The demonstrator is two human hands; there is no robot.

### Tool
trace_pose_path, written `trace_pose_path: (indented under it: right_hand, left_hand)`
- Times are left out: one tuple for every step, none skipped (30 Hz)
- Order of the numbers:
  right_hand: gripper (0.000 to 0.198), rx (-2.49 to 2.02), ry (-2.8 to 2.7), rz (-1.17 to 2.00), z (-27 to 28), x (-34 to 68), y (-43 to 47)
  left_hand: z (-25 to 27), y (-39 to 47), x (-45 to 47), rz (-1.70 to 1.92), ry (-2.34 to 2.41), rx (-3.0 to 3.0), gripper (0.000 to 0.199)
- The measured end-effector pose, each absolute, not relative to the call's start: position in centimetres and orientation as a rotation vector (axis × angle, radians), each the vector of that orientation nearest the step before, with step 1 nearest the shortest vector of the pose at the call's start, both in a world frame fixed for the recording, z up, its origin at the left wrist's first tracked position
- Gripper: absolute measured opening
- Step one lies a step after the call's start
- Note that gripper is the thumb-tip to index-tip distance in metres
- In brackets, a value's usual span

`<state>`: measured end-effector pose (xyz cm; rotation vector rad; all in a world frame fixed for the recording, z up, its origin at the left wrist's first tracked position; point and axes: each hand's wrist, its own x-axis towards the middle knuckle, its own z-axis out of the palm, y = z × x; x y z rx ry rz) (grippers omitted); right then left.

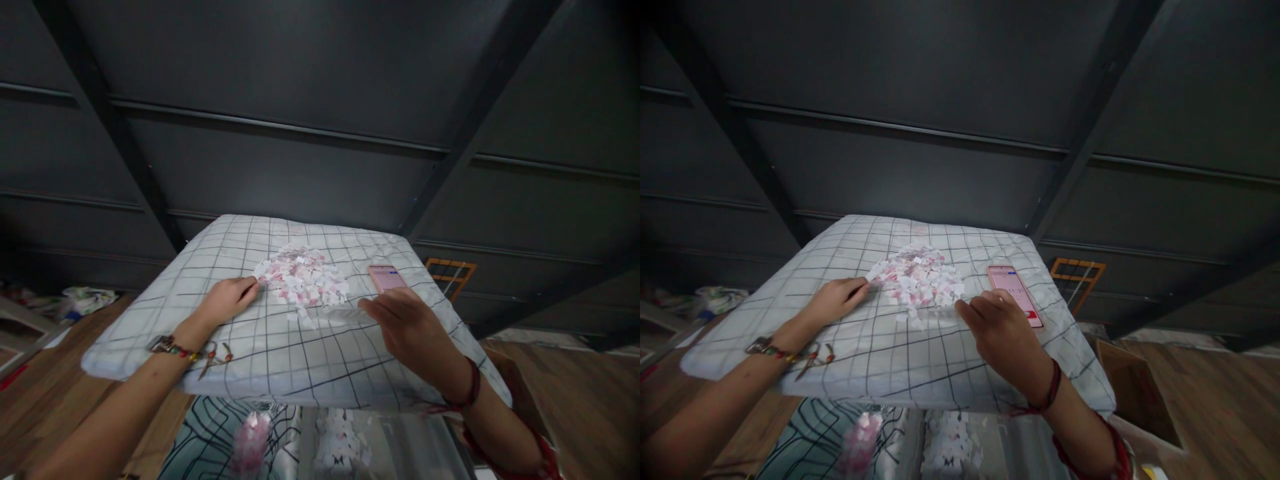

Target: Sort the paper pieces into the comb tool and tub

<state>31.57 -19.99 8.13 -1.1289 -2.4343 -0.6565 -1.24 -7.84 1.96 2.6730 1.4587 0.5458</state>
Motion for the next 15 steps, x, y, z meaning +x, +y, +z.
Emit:
trace_pose_path:
  right_hand:
    - [0.038, -1.121, -2.426, -0.648, 8.3, 31.8, -20.2]
    - [0.037, -1.109, -2.41, -0.652, 8.4, 32.0, -20.5]
    - [0.036, -1.096, -2.391, -0.664, 8.5, 32.2, -20.6]
    - [0.036, -1.085, -2.373, -0.677, 8.6, 32.3, -20.7]
    - [0.035, -1.075, -2.361, -0.685, 8.6, 32.3, -20.6]
    - [0.035, -1.071, -2.358, -0.684, 8.5, 32.2, -20.4]
    - [0.035, -1.07, -2.361, -0.681, 8.4, 32.2, -20.1]
    - [0.035, -1.073, -2.372, -0.677, 8.3, 32.0, -19.8]
    - [0.036, -1.076, -2.382, -0.675, 8.1, 31.9, -19.5]
    - [0.037, -1.08, -2.394, -0.674, 7.9, 31.8, -19.3]
    - [0.037, -1.085, -2.404, -0.674, 7.9, 31.8, -19.2]
    - [0.038, -1.089, -2.412, -0.67, 7.8, 31.8, -19.2]
    - [0.039, -1.092, -2.418, -0.661, 7.9, 31.9, -19.4]
    - [0.039, -1.092, -2.421, -0.652, 8.0, 32.1, -19.6]
    - [0.039, -1.09, -2.42, -0.649, 8.3, 32.3, -20.0]
  left_hand:
    - [1.9, -7.8, -1.2, 0.541, 1.433, 2.676, 0.044]
    - [1.8, -7.7, -1.2, 0.536, 1.413, 2.678, 0.045]
    - [1.8, -7.7, -1.1, 0.532, 1.402, 2.678, 0.046]
    - [1.8, -7.6, -1.1, 0.526, 1.4, 2.677, 0.047]
    - [1.7, -7.6, -1.1, 0.521, 1.404, 2.676, 0.048]
    - [1.8, -7.6, -1.1, 0.516, 1.408, 2.675, 0.049]
    - [1.8, -7.6, -1.1, 0.516, 1.412, 2.673, 0.049]
    - [1.8, -7.6, -1.1, 0.519, 1.415, 2.669, 0.05]
    - [1.9, -7.7, -1.1, 0.523, 1.413, 2.665, 0.05]
    - [1.9, -7.7, -1.1, 0.525, 1.408, 2.661, 0.05]
    - [2.0, -7.8, -1.1, 0.525, 1.403, 2.657, 0.05]
    - [2.0, -7.8, -1.1, 0.521, 1.4, 2.653, 0.05]
    - [1.9, -7.8, -1.1, 0.516, 1.399, 2.652, 0.05]
    - [1.9, -7.7, -1.1, 0.513, 1.397, 2.651, 0.049]
    - [1.8, -7.7, -1.1, 0.515, 1.393, 2.652, 0.049]
